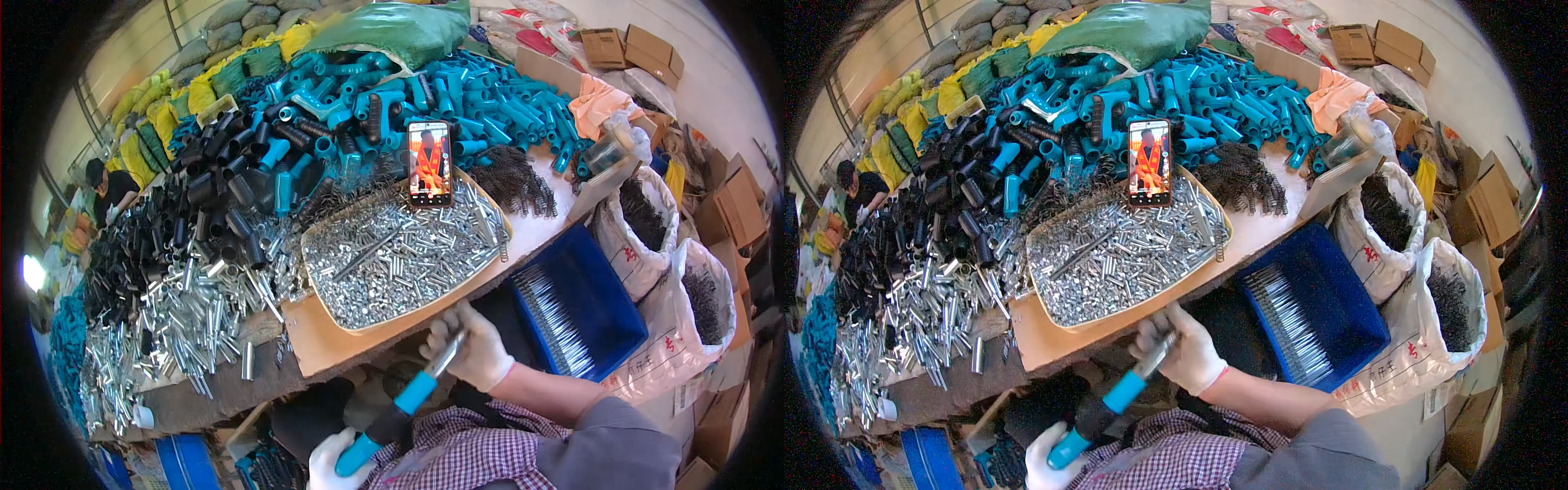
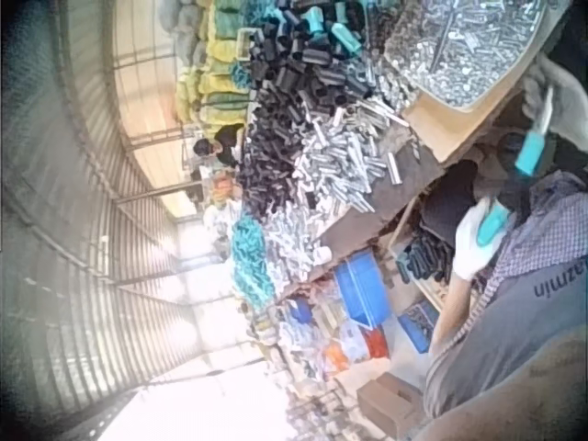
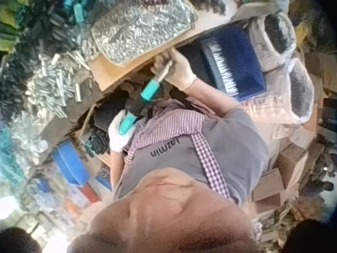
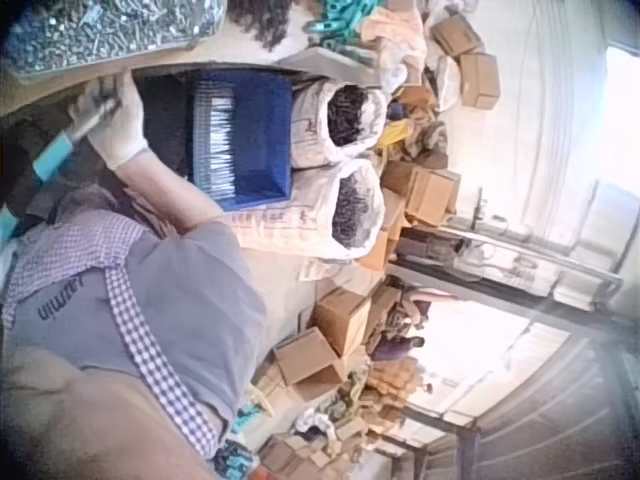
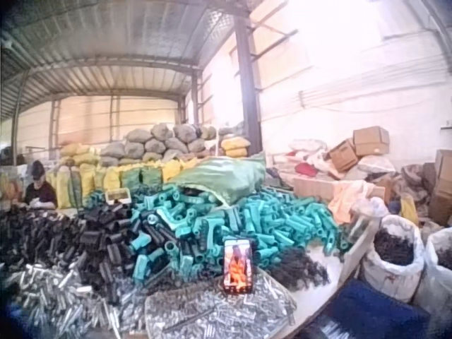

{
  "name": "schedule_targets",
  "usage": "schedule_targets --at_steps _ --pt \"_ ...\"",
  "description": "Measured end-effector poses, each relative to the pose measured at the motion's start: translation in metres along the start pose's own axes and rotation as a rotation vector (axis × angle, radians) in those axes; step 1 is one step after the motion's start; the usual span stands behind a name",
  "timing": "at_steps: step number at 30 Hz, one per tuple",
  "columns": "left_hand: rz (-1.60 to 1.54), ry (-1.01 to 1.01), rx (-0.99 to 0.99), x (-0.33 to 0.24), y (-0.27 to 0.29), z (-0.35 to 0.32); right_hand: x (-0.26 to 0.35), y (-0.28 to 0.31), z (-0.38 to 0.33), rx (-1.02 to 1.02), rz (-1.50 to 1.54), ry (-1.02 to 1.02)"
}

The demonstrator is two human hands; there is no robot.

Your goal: Assembling metal internal components into blue plastic handle housings.

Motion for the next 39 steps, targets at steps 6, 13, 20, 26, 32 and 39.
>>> schedule_targets --at_steps 6,13,20,26,32,39 --pt "0.04 0.244 0.085 -0.001 -0.025 0.007 -0.149 0.286 0.168 -0.76 -0.689 -0.122" --pt "0.12 0.212 0.033 0.086 -0.091 -0.002 -0.24 0.385 0.223 0.192 -2.313 -0.015" --pt "0.205 0.024 0.027 0.075 -0.124 0.009 -0.192 0.355 0.2 0.108 -2.299 -0.059" --pt "0.216 0.032 -0.025 0.067 -0.125 0.019 -0.19 0.346 0.199 0.22 -2.336 0.048" --pt "0.23 0.081 -0.003 0.073 -0.132 0.013 -0.198 0.336 0.196 0.367 -2.373 0.151" --pt "0.271 0.199 -0.073 0.07 -0.153 0.036 -0.199 0.322 0.191 0.518 -2.462 0.2"
Point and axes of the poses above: each hand's wrist, its own z-axis towards the middle knuckle, its own y-axis out of the back of the hand, x = y × z, the point moved 10 cm from there along z, towards the middle knuckle, and after that the axes turned 15 degrees about -x, right-handed, at the moved point
